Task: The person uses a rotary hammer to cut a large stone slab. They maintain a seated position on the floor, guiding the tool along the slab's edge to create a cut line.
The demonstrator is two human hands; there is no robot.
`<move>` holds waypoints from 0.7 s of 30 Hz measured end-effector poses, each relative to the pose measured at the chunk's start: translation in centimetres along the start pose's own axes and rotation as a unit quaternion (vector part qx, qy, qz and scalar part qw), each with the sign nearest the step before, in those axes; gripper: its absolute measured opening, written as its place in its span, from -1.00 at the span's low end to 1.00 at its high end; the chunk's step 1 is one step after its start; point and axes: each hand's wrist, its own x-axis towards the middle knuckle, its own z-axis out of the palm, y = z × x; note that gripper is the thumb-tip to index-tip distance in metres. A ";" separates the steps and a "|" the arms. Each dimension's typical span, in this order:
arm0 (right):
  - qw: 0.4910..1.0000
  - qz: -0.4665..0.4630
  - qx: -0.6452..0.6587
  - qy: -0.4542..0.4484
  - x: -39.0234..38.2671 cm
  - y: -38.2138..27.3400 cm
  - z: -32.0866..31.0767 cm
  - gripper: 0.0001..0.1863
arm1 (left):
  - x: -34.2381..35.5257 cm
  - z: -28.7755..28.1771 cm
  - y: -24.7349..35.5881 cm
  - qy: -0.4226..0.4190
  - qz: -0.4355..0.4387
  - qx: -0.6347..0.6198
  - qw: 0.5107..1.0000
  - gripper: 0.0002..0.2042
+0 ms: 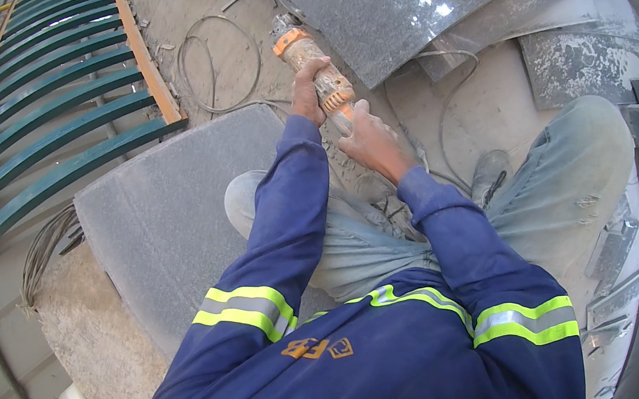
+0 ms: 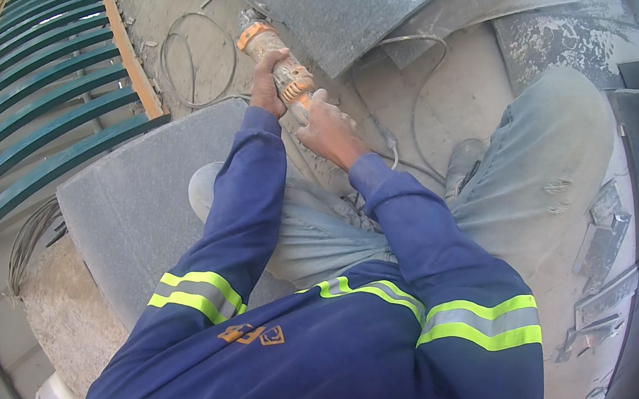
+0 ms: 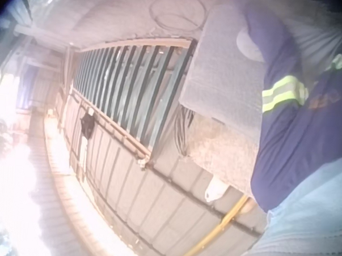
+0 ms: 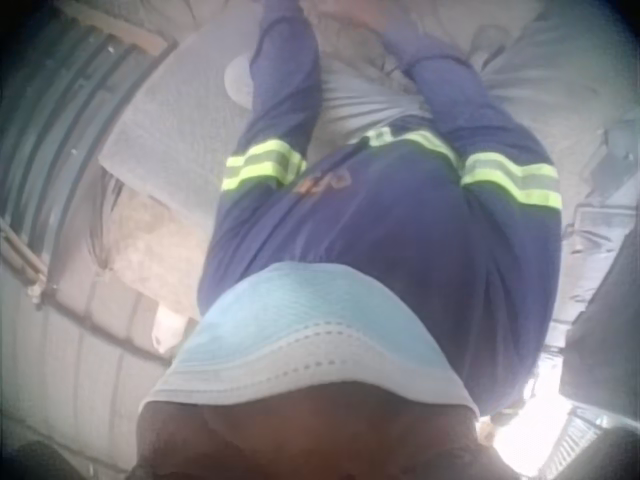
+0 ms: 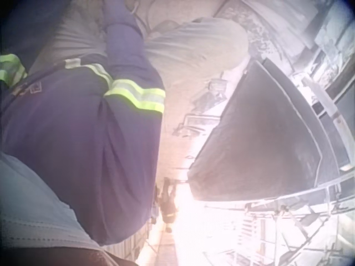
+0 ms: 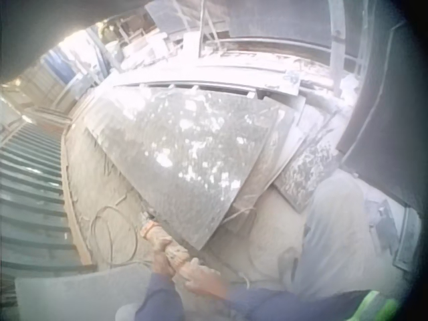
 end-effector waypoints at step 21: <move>0.997 -0.037 0.016 0.063 2.7 1.7 1.6 -0.50 | 5.0 -3.3 -0.3 -0.065 -0.039 0.011 0.997 -0.67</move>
